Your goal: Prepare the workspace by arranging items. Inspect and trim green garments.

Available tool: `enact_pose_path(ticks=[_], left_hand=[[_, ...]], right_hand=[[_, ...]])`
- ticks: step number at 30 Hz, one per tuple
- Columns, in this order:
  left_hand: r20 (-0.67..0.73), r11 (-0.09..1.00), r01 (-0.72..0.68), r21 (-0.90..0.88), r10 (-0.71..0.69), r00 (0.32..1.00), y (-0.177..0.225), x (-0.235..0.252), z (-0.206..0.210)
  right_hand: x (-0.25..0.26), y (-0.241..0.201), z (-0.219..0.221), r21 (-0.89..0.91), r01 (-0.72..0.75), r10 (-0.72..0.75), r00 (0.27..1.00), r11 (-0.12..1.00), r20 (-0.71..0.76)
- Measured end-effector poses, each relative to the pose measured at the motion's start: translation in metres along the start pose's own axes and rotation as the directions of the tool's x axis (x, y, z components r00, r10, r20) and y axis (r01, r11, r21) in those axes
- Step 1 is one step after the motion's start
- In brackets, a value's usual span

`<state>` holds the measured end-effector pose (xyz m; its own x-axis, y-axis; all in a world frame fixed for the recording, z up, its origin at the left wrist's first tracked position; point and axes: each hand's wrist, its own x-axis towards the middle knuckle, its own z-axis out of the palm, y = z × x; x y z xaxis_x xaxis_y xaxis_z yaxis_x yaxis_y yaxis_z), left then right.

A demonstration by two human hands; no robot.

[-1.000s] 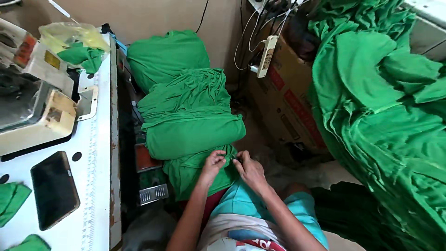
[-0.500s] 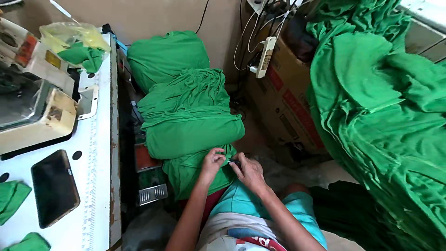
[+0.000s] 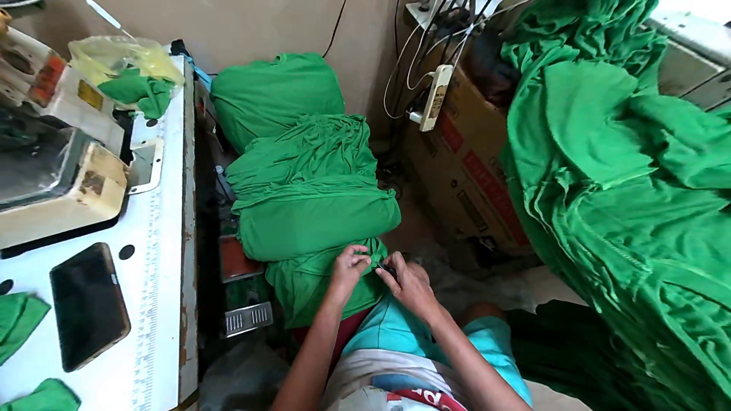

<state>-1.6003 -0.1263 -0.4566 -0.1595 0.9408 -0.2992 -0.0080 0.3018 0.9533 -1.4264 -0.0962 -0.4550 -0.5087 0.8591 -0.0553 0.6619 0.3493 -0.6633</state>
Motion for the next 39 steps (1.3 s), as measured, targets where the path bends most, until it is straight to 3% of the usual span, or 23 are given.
enact_pose_path(ticks=[13,16,18,20,23,25,31,39], left_hand=[[0.008,1.000,-0.008,-0.017,0.008,1.000,-0.001,0.000,-0.001],[-0.004,0.999,-0.011,-0.038,0.011,1.000,-0.003,0.001,0.000],[-0.016,0.999,-0.010,-0.045,0.010,1.000,-0.003,0.001,-0.001],[-0.027,0.998,0.000,-0.059,-0.002,1.000,-0.003,0.001,-0.002],[-0.047,0.996,0.034,-0.078,-0.038,0.998,-0.003,0.001,-0.003],[-0.055,0.994,0.053,-0.093,-0.059,0.997,-0.003,0.001,-0.003],[-0.055,0.985,0.078,-0.154,-0.088,0.995,-0.003,0.002,-0.002],[-0.049,0.976,0.088,-0.200,-0.100,0.994,-0.002,0.002,-0.001]], right_hand=[[0.001,-0.001,0.003,-0.029,0.021,-0.021,1.000,0.999,-0.010],[0.000,0.003,0.000,0.281,0.027,-0.060,0.992,0.959,0.109],[-0.001,0.004,0.002,0.585,0.019,-0.128,0.981,0.810,0.144],[-0.002,0.002,0.001,0.676,0.007,-0.120,0.985,0.737,0.121],[0.001,0.008,0.000,0.399,0.021,-0.041,0.998,0.917,0.042],[0.003,0.012,0.001,0.222,0.020,-0.024,1.000,0.975,0.013],[0.001,0.009,0.003,0.026,0.101,-0.098,0.990,0.995,-0.102],[0.003,0.008,0.011,-0.052,0.167,-0.174,0.966,0.985,-0.193]])
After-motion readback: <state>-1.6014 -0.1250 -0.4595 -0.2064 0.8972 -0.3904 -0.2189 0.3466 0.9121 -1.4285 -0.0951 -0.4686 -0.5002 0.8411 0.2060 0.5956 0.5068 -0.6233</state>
